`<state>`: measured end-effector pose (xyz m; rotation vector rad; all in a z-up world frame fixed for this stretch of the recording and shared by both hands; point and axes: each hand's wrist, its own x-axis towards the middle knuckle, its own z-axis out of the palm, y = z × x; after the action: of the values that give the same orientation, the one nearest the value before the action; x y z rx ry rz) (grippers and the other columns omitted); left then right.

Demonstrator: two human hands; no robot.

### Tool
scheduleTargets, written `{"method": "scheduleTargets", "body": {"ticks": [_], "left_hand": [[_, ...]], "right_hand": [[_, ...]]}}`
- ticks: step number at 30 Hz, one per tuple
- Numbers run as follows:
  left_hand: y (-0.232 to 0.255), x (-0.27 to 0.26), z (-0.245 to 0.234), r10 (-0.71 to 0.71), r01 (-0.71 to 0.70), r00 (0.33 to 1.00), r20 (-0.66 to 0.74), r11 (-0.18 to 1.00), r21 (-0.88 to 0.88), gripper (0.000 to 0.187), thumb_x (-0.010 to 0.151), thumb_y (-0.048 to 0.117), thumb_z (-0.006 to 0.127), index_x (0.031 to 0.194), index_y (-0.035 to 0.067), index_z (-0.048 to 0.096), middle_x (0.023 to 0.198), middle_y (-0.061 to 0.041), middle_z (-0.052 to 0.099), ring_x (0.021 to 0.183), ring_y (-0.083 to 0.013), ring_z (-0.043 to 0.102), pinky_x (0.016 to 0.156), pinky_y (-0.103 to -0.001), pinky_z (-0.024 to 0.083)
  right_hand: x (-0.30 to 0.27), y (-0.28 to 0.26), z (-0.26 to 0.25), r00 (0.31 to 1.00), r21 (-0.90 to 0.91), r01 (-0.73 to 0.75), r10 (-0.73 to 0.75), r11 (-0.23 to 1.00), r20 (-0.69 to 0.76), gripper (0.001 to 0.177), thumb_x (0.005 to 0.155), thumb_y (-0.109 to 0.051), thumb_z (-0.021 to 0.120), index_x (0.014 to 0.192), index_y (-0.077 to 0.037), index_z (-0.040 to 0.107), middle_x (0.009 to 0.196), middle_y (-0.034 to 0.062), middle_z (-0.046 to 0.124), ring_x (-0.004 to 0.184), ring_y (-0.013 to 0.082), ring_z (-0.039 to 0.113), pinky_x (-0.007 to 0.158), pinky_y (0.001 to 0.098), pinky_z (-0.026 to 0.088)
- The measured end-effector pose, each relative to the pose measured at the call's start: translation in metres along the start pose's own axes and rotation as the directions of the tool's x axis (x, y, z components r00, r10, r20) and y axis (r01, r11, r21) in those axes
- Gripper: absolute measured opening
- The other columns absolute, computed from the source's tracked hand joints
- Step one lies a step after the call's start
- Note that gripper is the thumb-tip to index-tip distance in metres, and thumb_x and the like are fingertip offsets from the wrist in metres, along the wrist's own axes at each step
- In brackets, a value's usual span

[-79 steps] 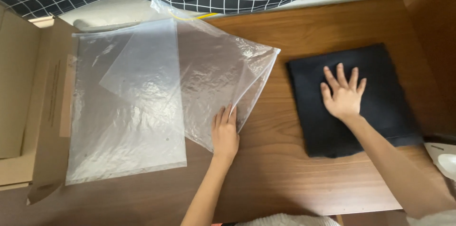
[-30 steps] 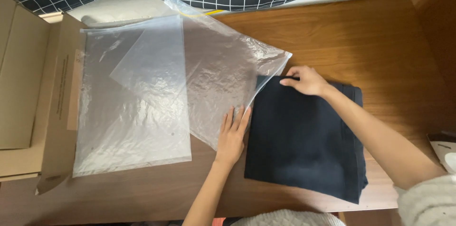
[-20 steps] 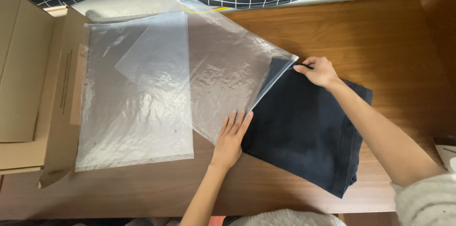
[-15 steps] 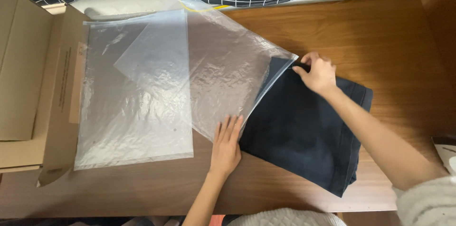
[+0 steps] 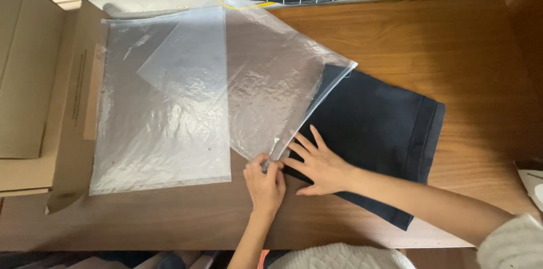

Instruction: Folding a black t-shirt, placing it in a plastic bag, then into a cardboard box, closing the box, and picking a grey t-shirt from a rack.

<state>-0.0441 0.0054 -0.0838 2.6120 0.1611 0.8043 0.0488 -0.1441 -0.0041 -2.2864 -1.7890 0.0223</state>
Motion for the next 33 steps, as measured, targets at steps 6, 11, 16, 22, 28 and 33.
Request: {"method": "scheduleTargets", "body": {"ticks": [6,11,16,22,28,33], "left_hand": [[0.016,0.006,-0.018,-0.053,0.047,0.998,-0.042,0.989,-0.143,0.009,0.078,0.001,0.052,0.08,0.01,0.052,0.074,-0.003,0.048,0.057,-0.0199,0.048,0.048,-0.03,0.038],[0.012,0.0,-0.01,-0.134,0.135,0.991,0.017,0.979,-0.151,0.012,0.075,0.001,0.054,0.083,0.008,0.048,0.074,-0.002,0.048,0.059,-0.019,0.051,0.049,-0.03,0.041],[0.009,-0.006,-0.002,-0.171,0.177,0.981,0.095,0.983,-0.057,0.022,0.07,0.001,0.06,0.081,0.013,0.047,0.063,0.001,0.046,0.057,-0.0185,0.056,0.053,-0.027,0.047],[0.01,-0.004,-0.005,-0.15,0.162,0.982,0.113,0.98,-0.112,0.023,0.069,-0.001,0.06,0.077,0.013,0.044,0.061,0.001,0.045,0.055,-0.019,0.057,0.05,-0.027,0.047],[0.002,-0.012,0.005,-0.174,0.196,0.976,0.128,0.964,-0.178,0.022,0.07,-0.002,0.06,0.082,0.012,0.047,0.063,0.001,0.046,0.055,-0.019,0.058,0.05,-0.027,0.049],[0.009,-0.004,-0.004,-0.221,0.24,0.97,0.103,0.941,-0.24,0.022,0.072,-0.002,0.058,0.088,0.009,0.047,0.062,-0.004,0.047,0.056,-0.0263,0.059,0.048,-0.033,0.049]], "right_hand": [[-0.011,-0.006,0.023,0.986,-0.114,-0.154,0.146,0.981,-0.081,0.065,0.064,-0.024,0.073,0.12,-0.009,0.044,0.127,0.0144,0.036,0.124,0.0353,0.029,0.095,0.0524,0.031],[-0.012,-0.022,0.019,0.965,-0.423,-0.263,0.241,0.867,-0.106,0.071,0.062,-0.036,0.068,0.121,-0.004,0.044,0.128,0.0142,0.04,0.12,0.034,0.038,0.091,0.0436,0.039],[-0.021,-0.011,0.034,0.973,-0.325,-0.231,0.219,0.917,-0.073,0.035,0.07,-0.04,0.062,0.082,-0.008,0.053,0.067,0.0044,0.044,0.066,0.0209,0.051,0.044,0.0269,0.043],[-0.022,0.005,0.053,0.986,-0.269,-0.139,0.107,0.953,-0.13,0.023,0.069,-0.029,0.062,0.076,-0.009,0.054,0.063,0.004,0.045,0.064,0.0202,0.052,0.044,0.026,0.044],[-0.02,0.0,0.028,0.918,0.217,-0.26,0.31,0.941,-0.245,0.009,0.077,-0.015,0.056,0.081,-0.006,0.056,0.066,0.0068,0.051,0.066,0.0238,0.058,0.048,0.0295,0.049],[-0.012,-0.004,0.029,0.887,0.236,-0.27,0.336,0.934,-0.315,0.008,0.077,-0.014,0.058,0.082,-0.009,0.056,0.068,0.0044,0.053,0.067,0.0214,0.059,0.051,0.0287,0.05]]}}
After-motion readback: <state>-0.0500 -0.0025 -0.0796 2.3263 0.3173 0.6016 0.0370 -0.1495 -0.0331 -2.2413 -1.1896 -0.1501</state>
